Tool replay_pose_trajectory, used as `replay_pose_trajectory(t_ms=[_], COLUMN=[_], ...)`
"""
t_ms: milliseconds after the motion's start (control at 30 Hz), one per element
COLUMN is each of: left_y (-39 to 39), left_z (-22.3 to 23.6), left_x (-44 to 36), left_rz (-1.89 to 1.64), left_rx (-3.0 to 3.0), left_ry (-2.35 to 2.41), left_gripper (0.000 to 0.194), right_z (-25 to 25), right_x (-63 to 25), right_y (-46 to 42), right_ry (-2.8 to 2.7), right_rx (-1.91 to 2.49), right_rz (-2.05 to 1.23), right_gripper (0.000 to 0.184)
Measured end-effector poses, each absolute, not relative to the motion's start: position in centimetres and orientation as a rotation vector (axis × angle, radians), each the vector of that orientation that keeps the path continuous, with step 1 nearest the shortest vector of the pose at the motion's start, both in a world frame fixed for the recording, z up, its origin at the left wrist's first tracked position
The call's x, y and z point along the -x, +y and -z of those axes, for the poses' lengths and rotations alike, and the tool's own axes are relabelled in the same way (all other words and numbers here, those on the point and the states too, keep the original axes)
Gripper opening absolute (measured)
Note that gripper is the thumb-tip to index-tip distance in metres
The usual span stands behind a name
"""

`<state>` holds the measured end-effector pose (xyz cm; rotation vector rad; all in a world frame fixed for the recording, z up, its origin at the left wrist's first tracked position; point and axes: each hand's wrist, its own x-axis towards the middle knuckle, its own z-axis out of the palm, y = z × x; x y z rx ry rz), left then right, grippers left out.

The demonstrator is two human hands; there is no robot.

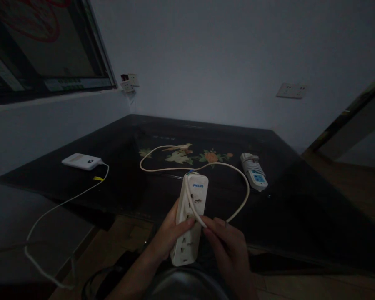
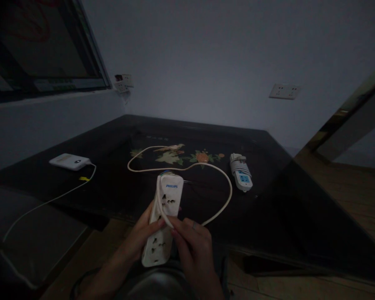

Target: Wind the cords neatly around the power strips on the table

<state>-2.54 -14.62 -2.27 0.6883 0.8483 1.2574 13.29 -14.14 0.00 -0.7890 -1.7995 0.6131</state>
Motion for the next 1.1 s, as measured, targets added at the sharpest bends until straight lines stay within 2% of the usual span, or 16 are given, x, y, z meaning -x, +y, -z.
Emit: replay_pose_trajectory(t_ms=[133,400,633,833,1100], left_y=[-14.54,-14.59,-14.60,-14.66,-14.82], left_z=[2.49,2.35,2.24,2.34,3.07], left_x=[2.38,1.93,1.66,1.64,2.30], left_rz=[-1.257,-1.266,-1.312,-1.298,-1.255], left_rx=[-0.674,-0.703,-0.612,-0.551,-0.479], left_ry=[0.782,0.725,0.776,0.737,0.762], left_gripper=[0.077,0.050,0.047,0.052,0.049], right_z=[0.00,-0.12,-0.17,0.26,0.65], right_x=[-13.34,-13.35,-13.83,-13.82,-14.00], right_y=[-14.17,-14.34,-14.58,-14.49,-14.48], right_ry=[-1.806,-1.781,-1.710,-1.752,-1.713], right_rx=[0.779,0.794,0.860,0.839,0.884], right_rz=[-0.583,-0.610,-0.578,-0.597,-0.648], right_gripper=[0.029,0.029,0.024,0.027,0.018])
